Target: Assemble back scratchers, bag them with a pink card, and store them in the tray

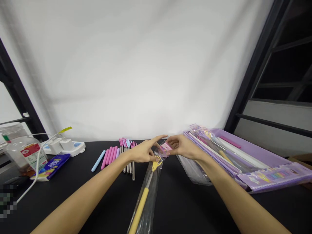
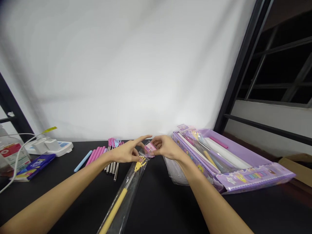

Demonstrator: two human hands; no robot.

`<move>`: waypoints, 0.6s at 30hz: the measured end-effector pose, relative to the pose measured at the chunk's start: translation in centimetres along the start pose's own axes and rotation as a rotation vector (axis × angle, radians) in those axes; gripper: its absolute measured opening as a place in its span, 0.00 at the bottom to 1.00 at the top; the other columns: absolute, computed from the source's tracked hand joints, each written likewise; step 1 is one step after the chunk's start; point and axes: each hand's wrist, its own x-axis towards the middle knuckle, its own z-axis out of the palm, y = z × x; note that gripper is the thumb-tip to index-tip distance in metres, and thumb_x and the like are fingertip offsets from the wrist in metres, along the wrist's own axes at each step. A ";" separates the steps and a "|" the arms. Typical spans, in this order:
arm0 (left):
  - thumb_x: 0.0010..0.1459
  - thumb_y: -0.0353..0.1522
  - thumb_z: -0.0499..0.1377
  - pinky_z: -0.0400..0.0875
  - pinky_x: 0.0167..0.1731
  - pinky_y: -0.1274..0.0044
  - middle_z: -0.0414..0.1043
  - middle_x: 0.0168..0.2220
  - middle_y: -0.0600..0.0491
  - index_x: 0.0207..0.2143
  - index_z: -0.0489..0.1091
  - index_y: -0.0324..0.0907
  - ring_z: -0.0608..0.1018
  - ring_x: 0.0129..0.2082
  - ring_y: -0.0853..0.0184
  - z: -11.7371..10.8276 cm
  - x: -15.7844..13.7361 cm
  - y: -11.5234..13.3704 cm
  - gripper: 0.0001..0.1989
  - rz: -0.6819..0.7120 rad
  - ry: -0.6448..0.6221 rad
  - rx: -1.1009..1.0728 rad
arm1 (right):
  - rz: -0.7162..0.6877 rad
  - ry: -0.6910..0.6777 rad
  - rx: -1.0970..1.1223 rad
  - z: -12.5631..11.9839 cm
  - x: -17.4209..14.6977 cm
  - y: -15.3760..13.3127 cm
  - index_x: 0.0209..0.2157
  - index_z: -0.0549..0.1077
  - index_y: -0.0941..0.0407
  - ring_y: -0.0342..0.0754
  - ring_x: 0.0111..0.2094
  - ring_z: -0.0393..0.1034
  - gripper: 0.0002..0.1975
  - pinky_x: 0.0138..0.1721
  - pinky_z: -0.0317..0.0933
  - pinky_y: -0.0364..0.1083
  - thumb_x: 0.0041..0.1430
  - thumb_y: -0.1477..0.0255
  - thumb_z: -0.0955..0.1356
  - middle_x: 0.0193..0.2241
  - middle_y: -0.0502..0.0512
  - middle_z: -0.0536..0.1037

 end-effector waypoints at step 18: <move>0.49 0.31 0.66 0.67 0.25 0.80 0.67 0.50 0.44 0.67 0.41 0.58 0.77 0.26 0.71 -0.1 -0.2 0.6 0.50 -0.019 0.070 -0.085 | -0.137 0.233 -0.071 0.5 0.1 -0.9 0.33 0.78 0.59 0.50 0.31 0.74 0.13 0.34 0.66 0.47 0.55 0.62 0.70 0.30 0.57 0.81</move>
